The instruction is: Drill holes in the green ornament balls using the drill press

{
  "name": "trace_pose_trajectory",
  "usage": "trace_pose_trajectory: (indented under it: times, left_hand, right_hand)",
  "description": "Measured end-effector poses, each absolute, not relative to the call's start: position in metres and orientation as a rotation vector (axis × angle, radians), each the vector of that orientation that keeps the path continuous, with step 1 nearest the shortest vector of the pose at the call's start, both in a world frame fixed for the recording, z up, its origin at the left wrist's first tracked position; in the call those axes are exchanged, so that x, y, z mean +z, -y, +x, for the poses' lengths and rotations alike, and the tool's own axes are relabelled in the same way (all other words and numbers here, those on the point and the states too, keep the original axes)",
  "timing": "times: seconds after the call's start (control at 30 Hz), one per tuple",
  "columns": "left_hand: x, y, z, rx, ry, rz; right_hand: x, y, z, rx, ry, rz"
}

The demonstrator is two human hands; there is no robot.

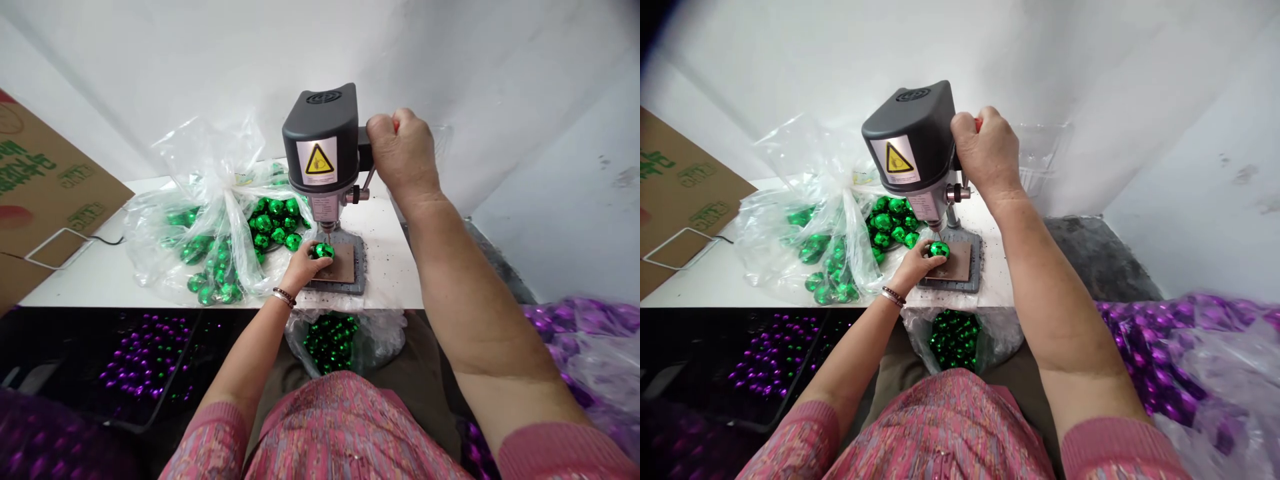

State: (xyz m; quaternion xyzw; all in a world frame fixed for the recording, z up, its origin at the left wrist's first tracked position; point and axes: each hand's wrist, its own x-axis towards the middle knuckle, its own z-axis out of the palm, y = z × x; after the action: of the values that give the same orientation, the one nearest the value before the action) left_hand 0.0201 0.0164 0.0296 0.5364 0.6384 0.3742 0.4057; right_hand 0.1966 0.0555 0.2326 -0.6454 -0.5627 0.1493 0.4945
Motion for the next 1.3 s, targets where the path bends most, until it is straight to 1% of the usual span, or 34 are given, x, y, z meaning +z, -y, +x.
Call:
trace_pose_trajectory:
  times: [0.2,0.43,0.57,0.77,0.97,1.3]
  left_hand:
    - [0.033,-0.024,0.028,0.762,-1.676,1.633]
    - [0.018,-0.025,0.029,0.830,-1.626,1.600]
    - [0.018,-0.022,0.030,0.861,-1.626,1.578]
    - [0.018,-0.022,0.030,0.875,-1.589,1.560]
    - [0.017,-0.021,0.030,0.907,-1.600,1.523]
    - [0.017,-0.019,0.029,0.931,-1.576,1.515]
  right_hand:
    - [0.230,-0.057,0.198,0.356,1.396,-1.571]
    - [0.222,-0.047,0.201,0.341,1.381,-1.474]
    - [0.197,-0.019,0.207,0.244,1.496,-1.275]
    - [0.151,0.009,0.210,-0.034,1.584,-1.246]
    - [0.120,0.010,0.212,-0.086,1.615,-1.203]
    - [0.093,0.009,0.207,-0.191,1.543,-1.103]
